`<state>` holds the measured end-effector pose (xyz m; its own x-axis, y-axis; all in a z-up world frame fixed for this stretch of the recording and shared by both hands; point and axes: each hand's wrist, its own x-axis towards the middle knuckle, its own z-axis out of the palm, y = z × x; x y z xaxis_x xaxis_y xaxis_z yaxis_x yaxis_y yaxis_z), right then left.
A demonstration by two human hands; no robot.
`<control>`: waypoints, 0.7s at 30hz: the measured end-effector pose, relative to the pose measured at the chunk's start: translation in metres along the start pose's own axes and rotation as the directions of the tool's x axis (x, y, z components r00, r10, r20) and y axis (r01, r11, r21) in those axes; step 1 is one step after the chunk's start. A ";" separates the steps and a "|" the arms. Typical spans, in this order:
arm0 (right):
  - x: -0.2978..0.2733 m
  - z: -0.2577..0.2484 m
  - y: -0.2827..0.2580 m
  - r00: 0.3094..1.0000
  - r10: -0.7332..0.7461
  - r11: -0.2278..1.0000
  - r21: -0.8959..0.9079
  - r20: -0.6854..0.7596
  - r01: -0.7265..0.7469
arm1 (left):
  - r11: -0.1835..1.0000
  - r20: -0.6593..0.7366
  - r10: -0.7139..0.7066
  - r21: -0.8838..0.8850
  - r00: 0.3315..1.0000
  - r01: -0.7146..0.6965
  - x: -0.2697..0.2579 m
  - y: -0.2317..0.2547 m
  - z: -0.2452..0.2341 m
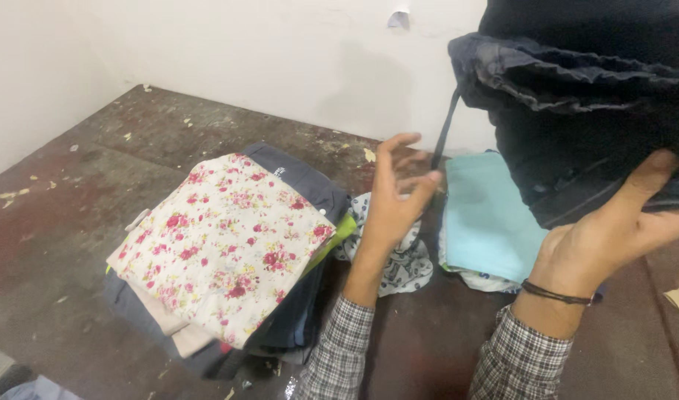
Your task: The person folds various clothing items one by one on a worn wooden table, including shirts, pants, and jeans. Each item is smoothed and placed into a growing stack. The person handles the items by hand and completes the task with a thumbs-up gesture.
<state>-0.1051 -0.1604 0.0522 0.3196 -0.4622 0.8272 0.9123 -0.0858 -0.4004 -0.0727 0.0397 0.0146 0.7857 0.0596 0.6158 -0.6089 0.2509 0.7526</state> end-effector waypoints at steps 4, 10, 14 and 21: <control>-0.001 -0.005 0.003 1.000 0.002 1.000 0.008 -0.001 -0.002 | 0.831 0.130 -0.075 0.556 0.989 -0.010 0.005 -0.005 0.000; -0.002 -0.013 0.012 0.998 -0.035 0.992 -0.123 -0.046 0.029 | 0.592 0.059 -0.409 0.777 0.911 0.216 -0.001 -0.025 -0.022; -0.008 -0.010 0.011 0.998 -0.057 0.969 -0.243 -0.028 0.049 | 0.931 0.224 -0.284 0.298 0.932 0.212 0.004 -0.017 -0.026; -0.017 0.016 0.006 0.992 -0.123 0.739 -0.665 0.018 0.104 | 0.967 0.307 -0.076 -0.211 0.949 0.146 -0.002 0.010 0.007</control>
<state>-0.1008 -0.1393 0.0421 0.2098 -0.4319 0.8772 0.5372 -0.6987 -0.4725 -0.0809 0.0356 0.0226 0.7578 -0.2594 0.5987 -0.4509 0.4551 0.7679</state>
